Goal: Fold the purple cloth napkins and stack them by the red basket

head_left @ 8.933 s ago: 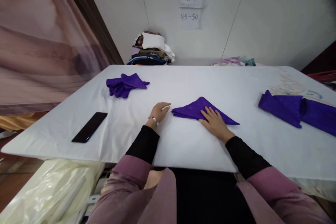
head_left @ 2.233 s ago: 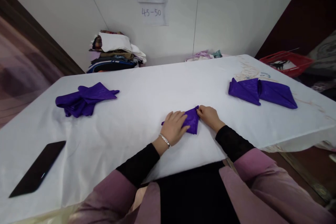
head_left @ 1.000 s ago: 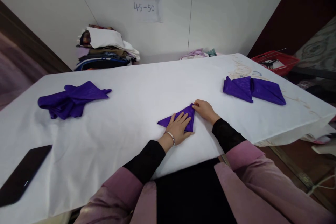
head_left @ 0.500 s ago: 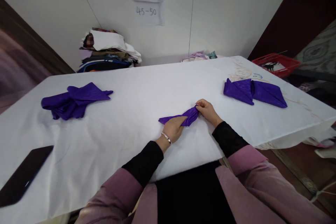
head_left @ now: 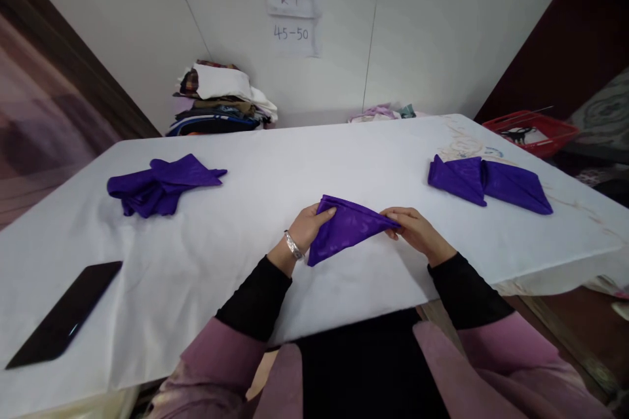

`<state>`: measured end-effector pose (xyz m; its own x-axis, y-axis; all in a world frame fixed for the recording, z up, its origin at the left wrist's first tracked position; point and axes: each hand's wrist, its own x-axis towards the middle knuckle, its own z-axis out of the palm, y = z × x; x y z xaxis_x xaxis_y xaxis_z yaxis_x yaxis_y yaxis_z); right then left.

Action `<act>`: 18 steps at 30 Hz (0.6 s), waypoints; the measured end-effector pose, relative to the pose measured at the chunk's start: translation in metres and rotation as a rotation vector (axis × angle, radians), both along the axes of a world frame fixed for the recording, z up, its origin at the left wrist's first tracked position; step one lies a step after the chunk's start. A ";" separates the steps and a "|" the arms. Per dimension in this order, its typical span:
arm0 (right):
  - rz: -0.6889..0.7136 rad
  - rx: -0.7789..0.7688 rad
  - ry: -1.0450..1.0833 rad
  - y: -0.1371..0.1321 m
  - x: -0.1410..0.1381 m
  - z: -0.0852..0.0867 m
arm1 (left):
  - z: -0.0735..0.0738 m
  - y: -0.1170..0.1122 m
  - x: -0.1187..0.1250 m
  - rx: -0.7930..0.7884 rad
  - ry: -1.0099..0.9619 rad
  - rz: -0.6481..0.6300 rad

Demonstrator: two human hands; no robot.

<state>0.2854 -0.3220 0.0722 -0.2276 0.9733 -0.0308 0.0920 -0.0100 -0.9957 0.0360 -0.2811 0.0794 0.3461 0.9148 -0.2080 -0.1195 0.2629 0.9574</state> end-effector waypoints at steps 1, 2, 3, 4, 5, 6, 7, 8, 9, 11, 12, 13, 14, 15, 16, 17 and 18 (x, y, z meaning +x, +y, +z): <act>0.014 0.011 -0.021 -0.002 0.000 0.003 | -0.001 0.001 -0.001 -0.043 -0.018 -0.006; 0.024 0.018 -0.044 -0.004 0.000 0.005 | -0.003 0.002 -0.001 -0.079 -0.033 -0.012; 0.033 0.021 -0.067 -0.005 0.000 0.007 | -0.004 0.003 -0.002 -0.110 -0.044 -0.017; 0.042 0.017 -0.091 -0.005 0.000 0.008 | -0.006 0.004 -0.002 -0.139 -0.052 -0.023; 0.055 0.006 -0.119 -0.004 0.000 0.008 | -0.007 0.005 -0.002 -0.165 -0.057 -0.031; 0.069 -0.014 -0.151 -0.003 0.000 0.007 | -0.009 0.006 -0.002 -0.189 -0.058 -0.041; 0.081 -0.043 -0.184 -0.002 -0.001 0.006 | -0.012 0.007 -0.002 -0.212 -0.053 -0.054; 0.087 -0.079 -0.215 0.000 -0.001 0.003 | -0.015 0.009 -0.001 -0.231 -0.044 -0.067; 0.085 -0.117 -0.247 0.002 -0.002 0.000 | -0.018 0.011 -0.001 -0.245 -0.027 -0.079; 0.061 -0.164 -0.351 0.007 -0.003 -0.006 | -0.026 0.016 0.001 -0.260 0.027 -0.086; 0.042 -0.156 -0.444 0.009 -0.003 -0.010 | -0.031 0.020 0.003 -0.260 0.063 -0.081; 0.018 -0.122 -0.568 0.012 -0.004 -0.012 | -0.035 0.023 0.004 -0.252 0.102 -0.072; -0.008 -0.069 -0.715 0.014 -0.004 -0.014 | -0.039 0.026 0.006 -0.239 0.141 -0.061; -0.027 -0.015 -0.832 0.015 -0.005 -0.016 | -0.042 0.029 0.007 -0.224 0.173 -0.052; -0.043 0.050 -0.949 0.017 -0.006 -0.017 | -0.045 0.032 0.009 -0.206 0.202 -0.043; -0.058 0.127 -1.064 0.018 -0.007 -0.017 | -0.047 0.035 0.011 -0.183 0.229 -0.033; -0.070 0.216 -1.178 0.019 -0.009 -0.017 | -0.050 0.037 0.012 -0.157 0.252 -0.022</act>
